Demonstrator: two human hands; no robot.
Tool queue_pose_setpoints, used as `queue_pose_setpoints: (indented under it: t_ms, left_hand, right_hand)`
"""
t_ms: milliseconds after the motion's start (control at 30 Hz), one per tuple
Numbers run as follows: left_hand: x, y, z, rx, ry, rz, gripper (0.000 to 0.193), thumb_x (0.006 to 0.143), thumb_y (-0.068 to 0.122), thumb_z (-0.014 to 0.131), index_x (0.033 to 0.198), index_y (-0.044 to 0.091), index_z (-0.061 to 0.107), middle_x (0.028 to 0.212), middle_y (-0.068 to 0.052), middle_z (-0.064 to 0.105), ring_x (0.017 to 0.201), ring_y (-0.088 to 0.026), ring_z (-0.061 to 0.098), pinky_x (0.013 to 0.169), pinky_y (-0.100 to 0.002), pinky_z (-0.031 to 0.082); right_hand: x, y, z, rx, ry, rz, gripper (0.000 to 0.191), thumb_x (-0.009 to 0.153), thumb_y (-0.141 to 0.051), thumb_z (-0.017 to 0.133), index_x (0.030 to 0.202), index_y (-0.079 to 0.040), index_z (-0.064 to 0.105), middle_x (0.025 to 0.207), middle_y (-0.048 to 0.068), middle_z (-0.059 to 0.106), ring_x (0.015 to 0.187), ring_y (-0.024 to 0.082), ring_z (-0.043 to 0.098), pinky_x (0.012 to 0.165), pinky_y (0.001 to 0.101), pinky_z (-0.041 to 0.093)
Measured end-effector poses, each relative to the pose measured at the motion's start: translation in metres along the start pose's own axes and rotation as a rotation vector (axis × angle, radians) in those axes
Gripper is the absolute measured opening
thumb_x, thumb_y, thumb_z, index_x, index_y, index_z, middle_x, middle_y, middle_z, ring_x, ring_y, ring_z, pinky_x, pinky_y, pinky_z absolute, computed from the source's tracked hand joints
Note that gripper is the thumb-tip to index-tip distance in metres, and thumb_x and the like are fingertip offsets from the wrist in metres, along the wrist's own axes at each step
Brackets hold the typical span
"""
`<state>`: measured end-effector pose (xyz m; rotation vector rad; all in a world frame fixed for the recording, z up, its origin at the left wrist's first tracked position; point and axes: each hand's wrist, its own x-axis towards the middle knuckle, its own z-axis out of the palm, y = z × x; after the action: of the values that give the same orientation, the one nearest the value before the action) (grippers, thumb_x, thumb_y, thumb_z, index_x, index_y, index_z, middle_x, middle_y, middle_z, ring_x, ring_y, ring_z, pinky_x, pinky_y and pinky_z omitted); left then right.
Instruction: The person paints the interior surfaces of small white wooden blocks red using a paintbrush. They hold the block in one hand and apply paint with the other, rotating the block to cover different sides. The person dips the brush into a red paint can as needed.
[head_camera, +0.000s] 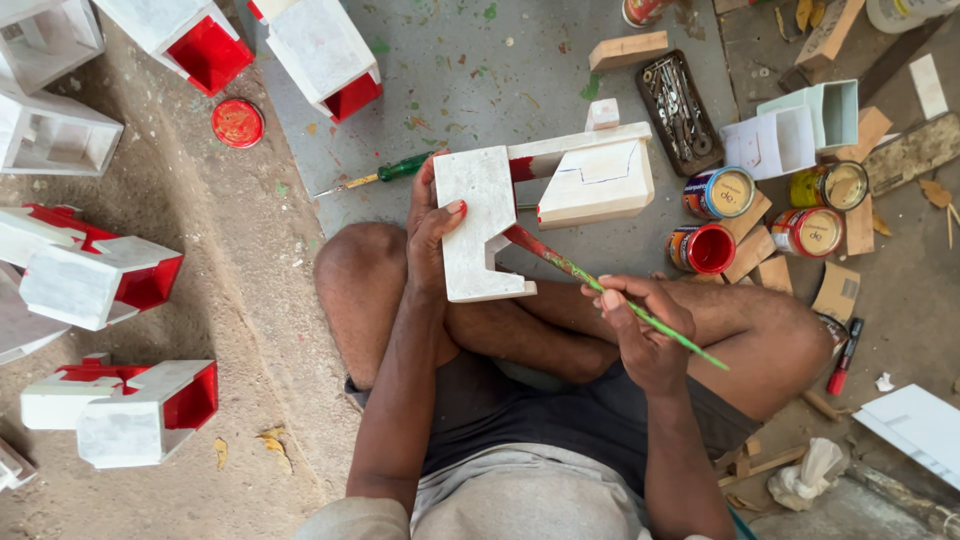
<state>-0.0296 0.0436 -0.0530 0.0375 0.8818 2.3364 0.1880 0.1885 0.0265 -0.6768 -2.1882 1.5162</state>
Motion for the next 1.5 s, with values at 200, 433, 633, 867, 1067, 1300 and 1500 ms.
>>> queue_pose_setpoints:
  t_ms: [200, 433, 633, 867, 1067, 1300, 1500]
  left_hand:
    - [0.0, 0.002, -0.002, 0.02, 0.011, -0.007, 0.081, 0.081, 0.012, 0.061, 0.156, 0.005, 0.032, 0.141, -0.017, 0.052, 0.128, -0.029, 0.058, 0.11, -0.042, 0.051]
    - [0.0, 0.003, -0.003, 0.046, 0.002, -0.006, 0.079, 0.082, 0.013, 0.06, 0.156, 0.004, 0.032, 0.139, -0.019, 0.052, 0.126, -0.029, 0.059, 0.107, -0.042, 0.053]
    - [0.0, 0.002, -0.003, 0.037, 0.003, -0.007, 0.08, 0.081, 0.013, 0.059, 0.156, 0.004, 0.031, 0.139, -0.019, 0.053, 0.125, -0.029, 0.06, 0.106, -0.042, 0.053]
    - [0.003, -0.001, 0.0, -0.001, -0.005, 0.011, 0.078, 0.082, 0.01, 0.059, 0.155, 0.002, 0.032, 0.139, -0.019, 0.053, 0.126, -0.029, 0.06, 0.107, -0.043, 0.053]
    - [0.0, -0.002, 0.006, 0.041, 0.016, -0.01, 0.08, 0.081, 0.012, 0.06, 0.154, 0.002, 0.032, 0.136, -0.02, 0.054, 0.122, -0.03, 0.06, 0.104, -0.043, 0.054]
    - [0.003, -0.007, 0.012, 0.1, 0.047, 0.019, 0.083, 0.08, 0.012, 0.061, 0.156, 0.001, 0.032, 0.144, -0.02, 0.05, 0.13, -0.029, 0.056, 0.109, -0.042, 0.052]
    - [0.003, -0.009, 0.017, 0.097, 0.048, 0.01, 0.081, 0.08, 0.011, 0.061, 0.155, 0.003, 0.032, 0.142, -0.02, 0.051, 0.128, -0.028, 0.057, 0.107, -0.041, 0.052]
  right_hand:
    - [0.007, 0.009, -0.002, 0.1, -0.011, 0.001, 0.017, 0.104, -0.007, 0.062, 0.116, 0.003, 0.068, 0.1, 0.014, 0.076, 0.085, 0.011, 0.069, 0.076, 0.0238, 0.057]
    - [0.004, 0.011, 0.0, 0.187, 0.055, 0.065, 0.016, 0.104, -0.006, 0.061, 0.115, 0.004, 0.067, 0.101, 0.015, 0.076, 0.085, 0.012, 0.069, 0.075, 0.0244, 0.057]
    - [0.009, 0.012, 0.0, 0.197, 0.026, 0.062, 0.015, 0.105, -0.005, 0.061, 0.114, 0.005, 0.068, 0.098, 0.016, 0.076, 0.081, 0.012, 0.067, 0.074, 0.0246, 0.056]
    - [-0.002, 0.002, -0.006, 0.143, 0.085, -0.022, 0.015, 0.105, -0.005, 0.06, 0.114, 0.005, 0.067, 0.1, 0.015, 0.075, 0.081, 0.01, 0.066, 0.073, 0.0227, 0.054]
    - [-0.002, -0.01, -0.002, -0.057, 0.126, -0.101, 0.014, 0.104, -0.006, 0.063, 0.112, 0.004, 0.068, 0.095, 0.013, 0.077, 0.073, 0.009, 0.064, 0.066, 0.0217, 0.053]
    - [-0.001, -0.021, 0.005, -0.219, 0.106, -0.222, 0.014, 0.105, -0.008, 0.064, 0.112, 0.005, 0.067, 0.096, 0.015, 0.077, 0.083, 0.014, 0.073, 0.076, 0.0252, 0.059]
    - [0.0, -0.02, 0.005, -0.224, 0.109, -0.247, 0.015, 0.105, -0.008, 0.063, 0.111, 0.006, 0.067, 0.095, 0.016, 0.077, 0.084, 0.015, 0.073, 0.078, 0.0264, 0.06]
